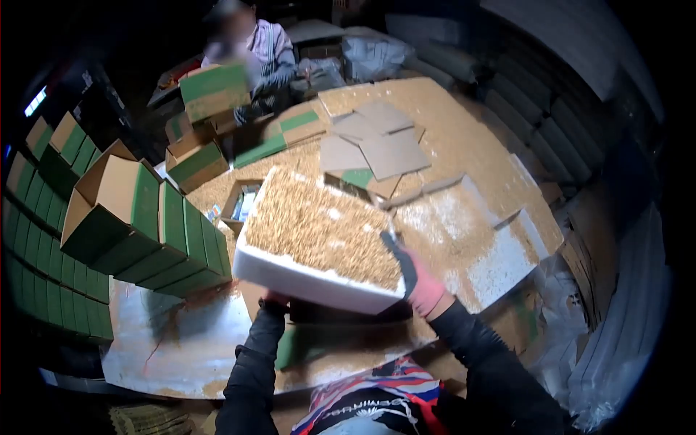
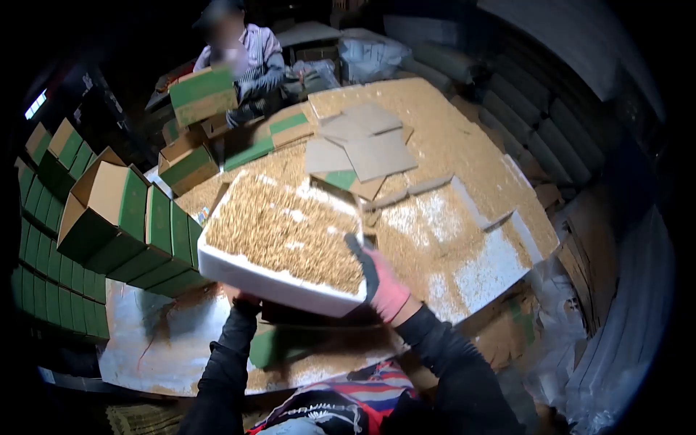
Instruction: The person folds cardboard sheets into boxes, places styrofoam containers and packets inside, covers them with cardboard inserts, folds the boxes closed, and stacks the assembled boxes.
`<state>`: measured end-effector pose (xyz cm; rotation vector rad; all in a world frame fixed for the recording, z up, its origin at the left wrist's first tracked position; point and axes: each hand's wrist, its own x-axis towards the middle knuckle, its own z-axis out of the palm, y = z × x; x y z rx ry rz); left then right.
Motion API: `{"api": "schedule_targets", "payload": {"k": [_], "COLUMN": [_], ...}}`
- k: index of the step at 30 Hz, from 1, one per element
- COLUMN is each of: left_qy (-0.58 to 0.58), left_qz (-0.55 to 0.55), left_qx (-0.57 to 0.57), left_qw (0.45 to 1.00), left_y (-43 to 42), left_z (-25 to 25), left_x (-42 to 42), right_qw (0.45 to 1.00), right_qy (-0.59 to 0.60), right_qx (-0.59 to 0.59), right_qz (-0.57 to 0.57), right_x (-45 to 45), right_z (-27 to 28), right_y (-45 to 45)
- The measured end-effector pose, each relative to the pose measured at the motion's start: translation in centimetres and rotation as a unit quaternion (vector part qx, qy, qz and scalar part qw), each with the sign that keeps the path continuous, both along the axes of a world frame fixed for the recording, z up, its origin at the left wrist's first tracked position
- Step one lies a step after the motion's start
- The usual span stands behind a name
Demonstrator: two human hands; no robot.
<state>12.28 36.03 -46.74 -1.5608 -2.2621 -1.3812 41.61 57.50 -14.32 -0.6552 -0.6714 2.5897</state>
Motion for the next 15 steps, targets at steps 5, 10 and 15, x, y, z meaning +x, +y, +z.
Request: {"api": "schedule_targets", "payload": {"k": [5, 10, 15], "left_qy": [-0.345, -0.338, -0.303], "left_qz": [0.04, 0.08, 0.121], "left_qx": [0.088, -0.023, -0.087], "left_qw": [0.934, 0.938, 0.941], "left_y": [1.0, 1.0, 1.6], "left_z": [12.2, 18.9, 24.3], "left_x": [1.7, 4.3, 7.7], "right_qw": [0.95, 0.753, 0.526], "right_qy": [-0.108, -0.242, -0.382], "right_qx": [0.286, 0.611, 0.758], "right_qz": [0.065, -0.02, 0.052], "right_x": [0.0, 3.1, 1.9], "right_z": [-1.6, -1.2, -7.0], "right_y": [0.7, 0.9, 0.7]}}
